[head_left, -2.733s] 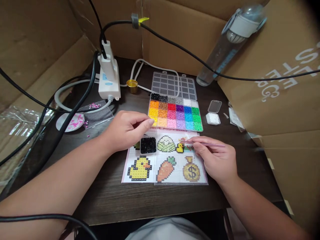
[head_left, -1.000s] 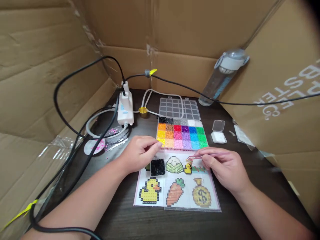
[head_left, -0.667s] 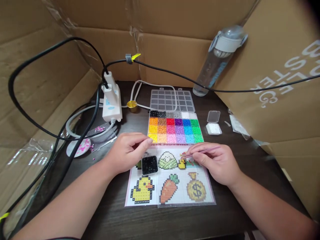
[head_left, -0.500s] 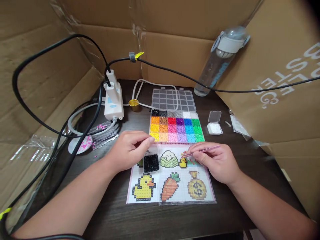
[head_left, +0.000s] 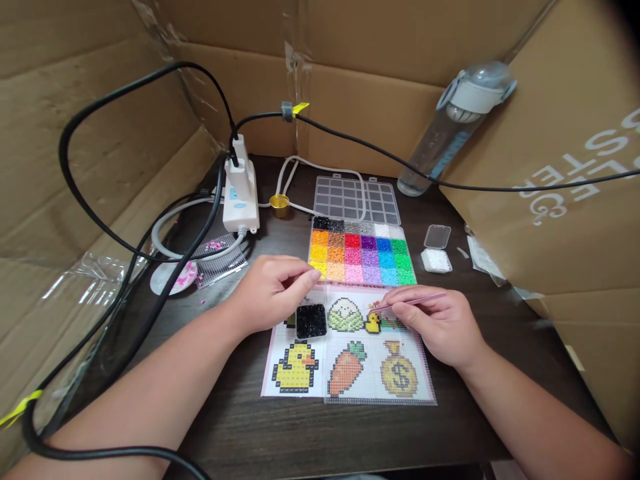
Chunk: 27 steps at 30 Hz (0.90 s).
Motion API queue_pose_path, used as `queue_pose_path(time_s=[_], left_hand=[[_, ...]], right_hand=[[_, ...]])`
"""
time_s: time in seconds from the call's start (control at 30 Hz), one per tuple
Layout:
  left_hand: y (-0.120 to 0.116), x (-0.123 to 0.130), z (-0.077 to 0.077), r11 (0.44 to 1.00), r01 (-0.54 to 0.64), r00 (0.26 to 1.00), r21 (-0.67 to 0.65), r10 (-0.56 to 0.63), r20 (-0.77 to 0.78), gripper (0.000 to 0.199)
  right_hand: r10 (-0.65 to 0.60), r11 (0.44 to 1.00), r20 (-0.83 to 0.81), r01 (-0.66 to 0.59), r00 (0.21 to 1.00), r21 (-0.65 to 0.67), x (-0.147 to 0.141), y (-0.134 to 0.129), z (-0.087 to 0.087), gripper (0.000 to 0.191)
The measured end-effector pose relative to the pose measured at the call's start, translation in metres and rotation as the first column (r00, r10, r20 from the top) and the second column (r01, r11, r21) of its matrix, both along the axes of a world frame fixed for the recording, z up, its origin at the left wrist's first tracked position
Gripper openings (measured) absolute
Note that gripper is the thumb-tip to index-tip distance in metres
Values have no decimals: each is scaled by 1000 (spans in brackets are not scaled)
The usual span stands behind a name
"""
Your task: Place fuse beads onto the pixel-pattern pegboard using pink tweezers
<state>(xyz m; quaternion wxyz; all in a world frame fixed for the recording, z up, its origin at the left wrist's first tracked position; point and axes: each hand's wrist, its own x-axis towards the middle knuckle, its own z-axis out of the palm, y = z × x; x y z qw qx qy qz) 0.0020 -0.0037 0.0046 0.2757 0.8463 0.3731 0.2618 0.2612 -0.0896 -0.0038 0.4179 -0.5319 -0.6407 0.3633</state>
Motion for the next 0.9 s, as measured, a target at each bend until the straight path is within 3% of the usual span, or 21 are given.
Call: queue_pose_path(time_s=[0.63, 0.9], left_hand=[[0, 0, -1, 1000, 14, 1000, 12, -14, 5, 39], [0, 0, -3, 1000, 13, 1000, 14, -13, 18, 39]], right_hand=[[7, 999, 29, -6, 1000, -36, 2, 0, -1, 17], [-81, 996, -19, 80, 997, -39, 4, -2, -5, 19]])
